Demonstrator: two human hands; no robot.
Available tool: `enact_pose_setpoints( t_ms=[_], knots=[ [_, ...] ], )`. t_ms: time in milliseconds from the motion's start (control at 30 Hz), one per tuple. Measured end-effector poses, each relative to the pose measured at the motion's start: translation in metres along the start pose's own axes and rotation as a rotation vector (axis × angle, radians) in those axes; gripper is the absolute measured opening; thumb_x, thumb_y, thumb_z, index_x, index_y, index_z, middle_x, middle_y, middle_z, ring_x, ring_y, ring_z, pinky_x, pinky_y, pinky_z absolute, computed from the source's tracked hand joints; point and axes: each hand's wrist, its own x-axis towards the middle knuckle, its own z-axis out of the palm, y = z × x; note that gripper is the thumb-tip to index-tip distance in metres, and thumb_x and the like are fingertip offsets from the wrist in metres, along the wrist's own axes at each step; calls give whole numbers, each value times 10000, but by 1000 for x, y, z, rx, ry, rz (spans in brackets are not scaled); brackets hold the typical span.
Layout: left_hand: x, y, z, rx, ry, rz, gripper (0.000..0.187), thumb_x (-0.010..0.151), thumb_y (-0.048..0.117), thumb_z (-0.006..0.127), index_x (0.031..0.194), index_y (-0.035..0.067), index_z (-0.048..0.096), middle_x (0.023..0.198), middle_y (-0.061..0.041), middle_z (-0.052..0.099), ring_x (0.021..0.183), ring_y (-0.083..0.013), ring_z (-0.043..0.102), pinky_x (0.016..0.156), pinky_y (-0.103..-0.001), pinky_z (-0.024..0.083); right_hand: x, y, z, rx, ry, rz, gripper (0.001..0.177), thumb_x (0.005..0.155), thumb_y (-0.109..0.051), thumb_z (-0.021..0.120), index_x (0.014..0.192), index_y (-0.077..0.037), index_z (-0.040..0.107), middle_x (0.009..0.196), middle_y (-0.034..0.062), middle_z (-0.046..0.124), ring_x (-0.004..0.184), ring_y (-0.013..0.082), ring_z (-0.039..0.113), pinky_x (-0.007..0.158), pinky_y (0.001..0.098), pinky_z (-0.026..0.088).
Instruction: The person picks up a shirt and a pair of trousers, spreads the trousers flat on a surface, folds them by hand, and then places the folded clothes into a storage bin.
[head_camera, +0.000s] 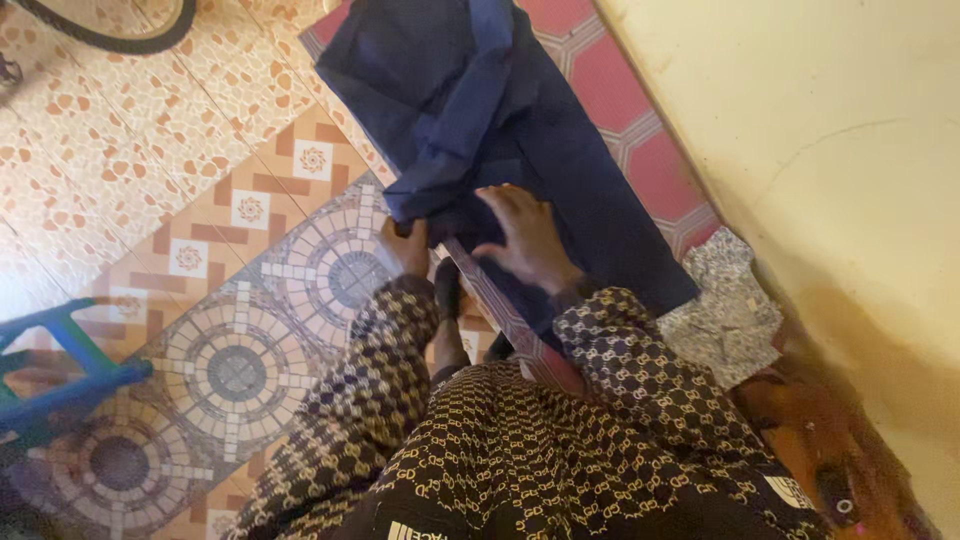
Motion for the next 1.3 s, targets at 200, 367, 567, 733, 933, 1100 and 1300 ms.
enact_pose_setpoints(
  t_ms=[200,367,567,733,933,1100,1300],
  knots=[
    [-44,123,-21,-401,-548,147,475,866,331,788,1189,12,647,1039,-82,733,935,-190,707,832,-366,596,13,-12,31,771,92,471,506,1004,-254,750,1449,-118,550,1248,129,740,1044,176,782,906,359,634],
    [-10,133,3,-372,-647,326,349,951,227,756,1233,28,697,1114,-84,769,1010,-170,734,932,-325,590,-28,15,-30,689,546,770,315,968,-192,714,1204,8,658,1030,141,722,832,202,713,755,308,583],
    [22,75,77,-292,-647,130,477,919,237,771,1308,27,591,1142,-67,748,949,-138,710,863,-289,580,-95,93,-73,-78,305,1168,417,991,-432,763,1093,-28,737,992,185,750,901,361,725,828,494,539],
    [26,52,144,-493,-802,-8,574,917,227,763,1383,13,504,1201,-92,717,972,-137,702,816,-272,568,-124,100,-64,-239,26,1011,575,879,-429,798,1275,-36,660,1074,264,718,976,487,685,848,552,528],
    [35,62,187,-596,-707,-179,636,918,261,752,1407,-39,478,1122,-113,736,897,-128,728,721,-237,577,-84,96,-68,-196,160,806,768,859,-456,847,1398,-15,522,1182,303,680,1082,492,659,908,539,514],
    [23,89,185,-738,-858,-397,616,958,316,734,1389,-47,485,1130,-176,697,914,-223,693,719,-322,544,-41,91,-81,27,66,878,741,790,-457,807,1372,-63,574,1180,236,698,1079,376,698,929,471,544],
    [3,112,140,-1247,-1032,-548,576,975,475,621,1377,111,427,1362,-191,588,1235,-362,606,983,-486,543,-33,38,-82,589,-369,375,428,897,-319,757,1250,-84,701,1100,135,789,989,258,757,918,368,561]
  ],
)
